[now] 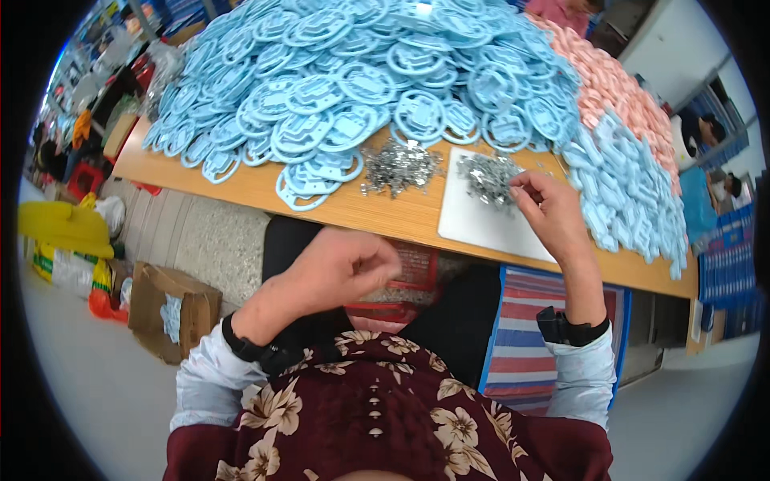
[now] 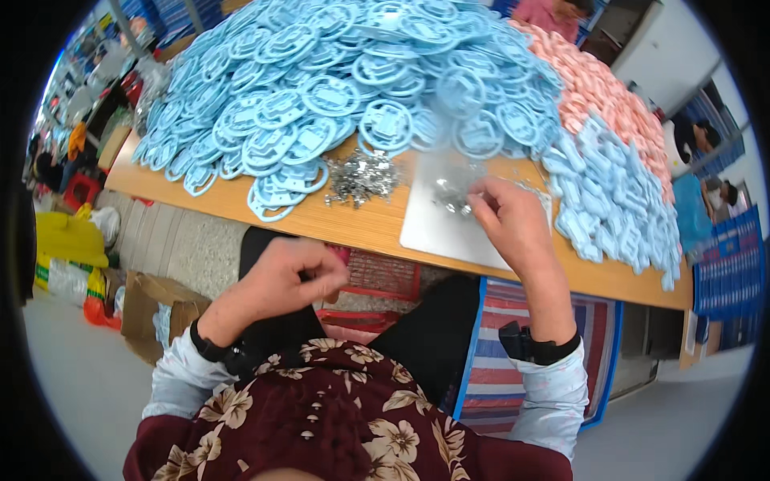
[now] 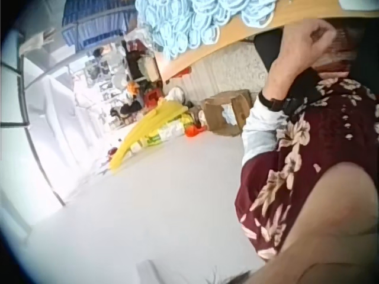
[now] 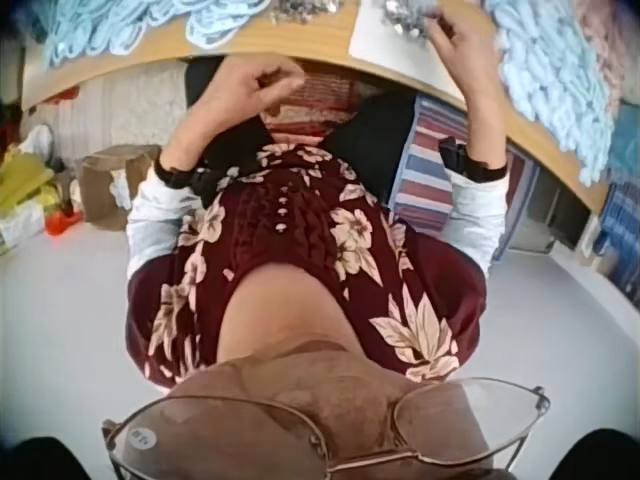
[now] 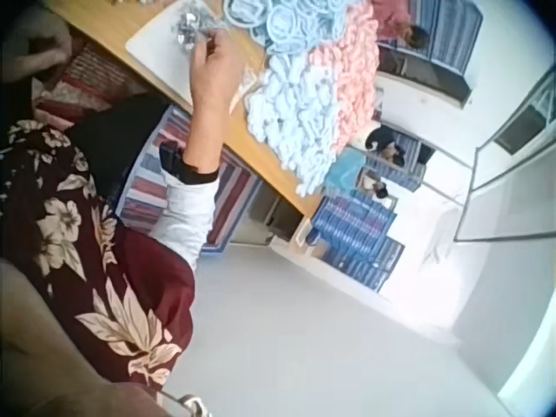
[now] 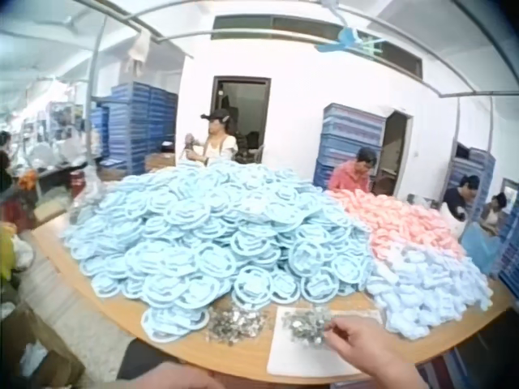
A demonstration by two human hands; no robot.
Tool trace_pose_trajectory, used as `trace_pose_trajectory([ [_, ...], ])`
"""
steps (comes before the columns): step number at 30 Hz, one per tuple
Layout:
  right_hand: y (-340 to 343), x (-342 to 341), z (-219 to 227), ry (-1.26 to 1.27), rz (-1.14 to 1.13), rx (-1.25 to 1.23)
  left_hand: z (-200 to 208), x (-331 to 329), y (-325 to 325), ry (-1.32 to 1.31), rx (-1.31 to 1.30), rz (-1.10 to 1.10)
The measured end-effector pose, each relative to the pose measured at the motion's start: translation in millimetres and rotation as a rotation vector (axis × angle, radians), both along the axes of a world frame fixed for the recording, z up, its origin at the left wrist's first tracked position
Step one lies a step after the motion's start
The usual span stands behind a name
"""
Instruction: Assembling small metal pins into blue plastic circular frames at a manufacturing workbench.
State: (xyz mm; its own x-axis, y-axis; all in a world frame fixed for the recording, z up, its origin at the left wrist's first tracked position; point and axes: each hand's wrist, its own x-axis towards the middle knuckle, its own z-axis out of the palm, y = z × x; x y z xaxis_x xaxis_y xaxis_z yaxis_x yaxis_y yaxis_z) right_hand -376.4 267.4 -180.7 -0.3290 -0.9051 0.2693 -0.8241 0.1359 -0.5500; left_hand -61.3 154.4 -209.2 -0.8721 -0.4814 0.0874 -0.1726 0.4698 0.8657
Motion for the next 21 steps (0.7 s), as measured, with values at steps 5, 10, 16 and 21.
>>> trace_pose_trajectory([
  [5,-27,3,4,0.033,0.089,0.04,-11,6,-58,0.288,-0.623,0.557],
  [10,-32,11,6,0.012,0.163,0.129,-53,43,-67,0.22,-0.651,0.803],
  [16,-52,-20,7,0.183,0.11,0.088,-57,19,-64,0.285,-0.818,0.813],
  [21,-78,-104,4,0.239,-0.089,-0.056,-35,-33,-61,0.426,-0.604,0.552],
])
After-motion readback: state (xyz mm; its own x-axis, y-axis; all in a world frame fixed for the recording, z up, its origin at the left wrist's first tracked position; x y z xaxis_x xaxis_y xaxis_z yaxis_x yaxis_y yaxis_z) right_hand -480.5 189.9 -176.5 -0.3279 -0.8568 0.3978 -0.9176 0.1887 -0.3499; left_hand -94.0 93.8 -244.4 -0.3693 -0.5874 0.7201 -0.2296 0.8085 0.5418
